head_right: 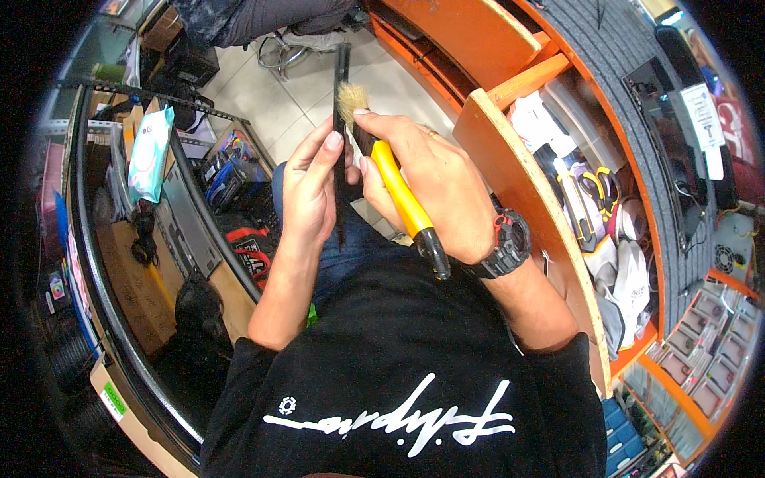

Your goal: The person removes a strip from a flat-screen monitor, cleans it with a brush, applies adhesive from a tube, and reattaches the strip to the monitor. They handle the strip and monitor repeatedly to align and secure the component.

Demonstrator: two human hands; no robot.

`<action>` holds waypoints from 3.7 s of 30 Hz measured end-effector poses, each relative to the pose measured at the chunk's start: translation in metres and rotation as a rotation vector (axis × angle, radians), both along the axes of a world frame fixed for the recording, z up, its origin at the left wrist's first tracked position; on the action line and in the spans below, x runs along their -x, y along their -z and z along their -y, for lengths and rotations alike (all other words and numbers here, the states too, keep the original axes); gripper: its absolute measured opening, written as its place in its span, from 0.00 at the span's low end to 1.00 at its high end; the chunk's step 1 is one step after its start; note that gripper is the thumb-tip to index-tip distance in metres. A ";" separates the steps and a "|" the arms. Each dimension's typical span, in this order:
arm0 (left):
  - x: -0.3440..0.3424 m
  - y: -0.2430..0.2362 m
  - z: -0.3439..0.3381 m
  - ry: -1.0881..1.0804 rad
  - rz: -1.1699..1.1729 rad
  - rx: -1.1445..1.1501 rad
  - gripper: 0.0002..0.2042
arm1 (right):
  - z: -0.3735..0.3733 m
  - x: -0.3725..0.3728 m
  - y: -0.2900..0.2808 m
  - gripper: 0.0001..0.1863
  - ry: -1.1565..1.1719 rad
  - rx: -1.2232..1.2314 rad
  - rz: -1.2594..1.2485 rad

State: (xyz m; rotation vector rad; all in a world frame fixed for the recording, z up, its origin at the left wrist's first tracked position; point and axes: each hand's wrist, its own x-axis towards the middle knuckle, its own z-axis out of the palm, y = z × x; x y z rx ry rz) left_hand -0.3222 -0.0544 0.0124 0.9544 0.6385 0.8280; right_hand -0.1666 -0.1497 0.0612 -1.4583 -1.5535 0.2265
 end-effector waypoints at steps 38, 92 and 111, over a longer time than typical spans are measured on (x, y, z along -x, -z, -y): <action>-0.015 -0.034 -0.052 -0.129 0.388 -0.015 0.13 | 0.015 -0.003 0.006 0.18 -0.421 0.261 0.013; 0.003 -0.021 -0.074 0.197 0.572 0.012 0.18 | 0.054 -0.004 0.022 0.16 -0.477 0.209 -0.016; -0.035 -0.030 -0.015 0.746 0.163 -0.272 0.22 | 0.180 -0.139 -0.051 0.12 0.384 0.436 0.463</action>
